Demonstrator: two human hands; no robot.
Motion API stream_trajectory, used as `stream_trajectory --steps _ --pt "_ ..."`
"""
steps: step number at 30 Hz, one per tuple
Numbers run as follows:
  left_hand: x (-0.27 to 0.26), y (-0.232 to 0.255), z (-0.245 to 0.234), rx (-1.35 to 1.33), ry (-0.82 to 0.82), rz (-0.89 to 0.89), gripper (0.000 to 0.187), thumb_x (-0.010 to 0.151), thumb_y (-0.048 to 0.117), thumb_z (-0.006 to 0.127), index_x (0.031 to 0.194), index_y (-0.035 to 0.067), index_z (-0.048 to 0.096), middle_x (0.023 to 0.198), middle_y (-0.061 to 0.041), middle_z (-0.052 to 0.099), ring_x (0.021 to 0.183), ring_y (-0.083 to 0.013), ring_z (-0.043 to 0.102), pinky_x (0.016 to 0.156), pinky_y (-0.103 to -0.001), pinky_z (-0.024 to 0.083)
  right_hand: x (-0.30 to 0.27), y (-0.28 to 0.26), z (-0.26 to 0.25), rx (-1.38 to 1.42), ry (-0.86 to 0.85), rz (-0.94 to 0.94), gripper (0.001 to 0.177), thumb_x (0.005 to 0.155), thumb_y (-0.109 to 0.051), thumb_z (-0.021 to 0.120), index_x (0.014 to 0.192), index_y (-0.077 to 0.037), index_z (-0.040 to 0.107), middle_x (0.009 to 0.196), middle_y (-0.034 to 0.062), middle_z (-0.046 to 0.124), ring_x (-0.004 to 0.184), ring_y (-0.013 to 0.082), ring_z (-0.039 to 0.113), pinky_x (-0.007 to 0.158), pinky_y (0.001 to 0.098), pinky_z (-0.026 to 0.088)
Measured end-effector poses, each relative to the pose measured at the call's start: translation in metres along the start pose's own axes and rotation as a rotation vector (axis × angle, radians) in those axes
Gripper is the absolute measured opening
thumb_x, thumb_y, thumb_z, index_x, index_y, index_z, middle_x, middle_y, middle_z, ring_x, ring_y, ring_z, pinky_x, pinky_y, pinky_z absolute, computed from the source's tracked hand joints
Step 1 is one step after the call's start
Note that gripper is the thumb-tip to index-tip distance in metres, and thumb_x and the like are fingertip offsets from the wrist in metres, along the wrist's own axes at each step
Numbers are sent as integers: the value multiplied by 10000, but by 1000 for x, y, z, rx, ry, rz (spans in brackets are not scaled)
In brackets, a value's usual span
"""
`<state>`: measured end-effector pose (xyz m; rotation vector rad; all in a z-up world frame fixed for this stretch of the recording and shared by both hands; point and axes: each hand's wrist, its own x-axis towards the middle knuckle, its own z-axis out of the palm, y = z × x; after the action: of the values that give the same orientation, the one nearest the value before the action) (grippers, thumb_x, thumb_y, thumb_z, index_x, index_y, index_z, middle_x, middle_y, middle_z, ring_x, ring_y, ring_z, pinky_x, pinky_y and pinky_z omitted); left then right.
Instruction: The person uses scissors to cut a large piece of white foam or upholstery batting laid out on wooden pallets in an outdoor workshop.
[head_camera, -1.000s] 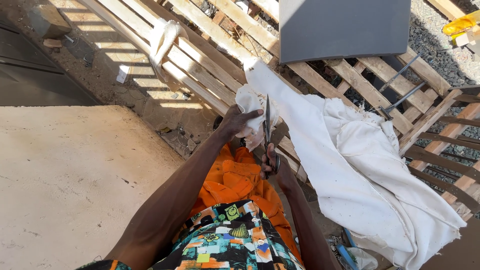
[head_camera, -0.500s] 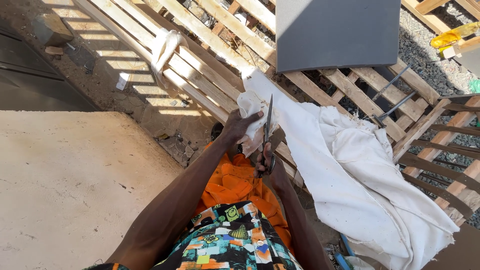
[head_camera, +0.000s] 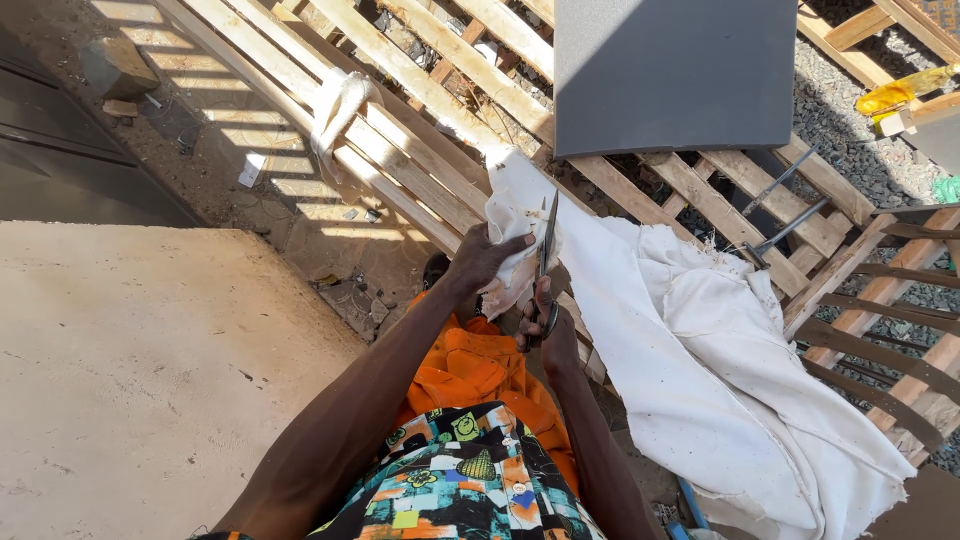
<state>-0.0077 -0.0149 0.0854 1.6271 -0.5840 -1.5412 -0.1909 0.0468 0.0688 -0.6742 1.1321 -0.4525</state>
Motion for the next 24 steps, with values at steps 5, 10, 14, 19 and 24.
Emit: stream_trajectory --steps 5,10,14,19,24 --pt "3 2 -5 23 16 12 444 749 421 916 1024 103 773 844 -72 761 810 -188 734 845 -344 547 2 7 -1 1 145 -27 656 1011 -675 570 872 -34 597 558 65 472 505 279 637 520 425 548" --pt "-4 4 -11 41 -31 -29 493 746 421 907 1084 87 775 916 -98 778 874 -227 747 876 -354 546 -9 -31 7 -51 59 -4 759 977 -774 472 920 -27 597 617 82 533 622 298 696 635 450 600" --pt "-4 2 -16 51 -44 -52 564 734 451 918 1119 68 765 965 -129 780 924 -267 747 907 -385 541 -5 -37 4 -77 136 -10 687 985 -716 550 823 -48 553 542 39 457 491 240 591 524 388 539" --pt "-6 15 -20 61 -60 -57 557 744 458 911 1125 79 764 972 -122 780 942 -273 754 909 -389 548 -4 -48 12 -116 62 -40 748 983 -757 455 886 -28 587 603 70 522 603 279 682 616 412 567" --pt "-9 18 -25 53 -63 -86 600 746 463 900 1150 47 748 962 -125 766 917 -267 740 889 -383 556 12 -49 -1 -124 45 -72 769 993 -776 460 858 -30 584 546 54 467 511 271 641 545 395 553"
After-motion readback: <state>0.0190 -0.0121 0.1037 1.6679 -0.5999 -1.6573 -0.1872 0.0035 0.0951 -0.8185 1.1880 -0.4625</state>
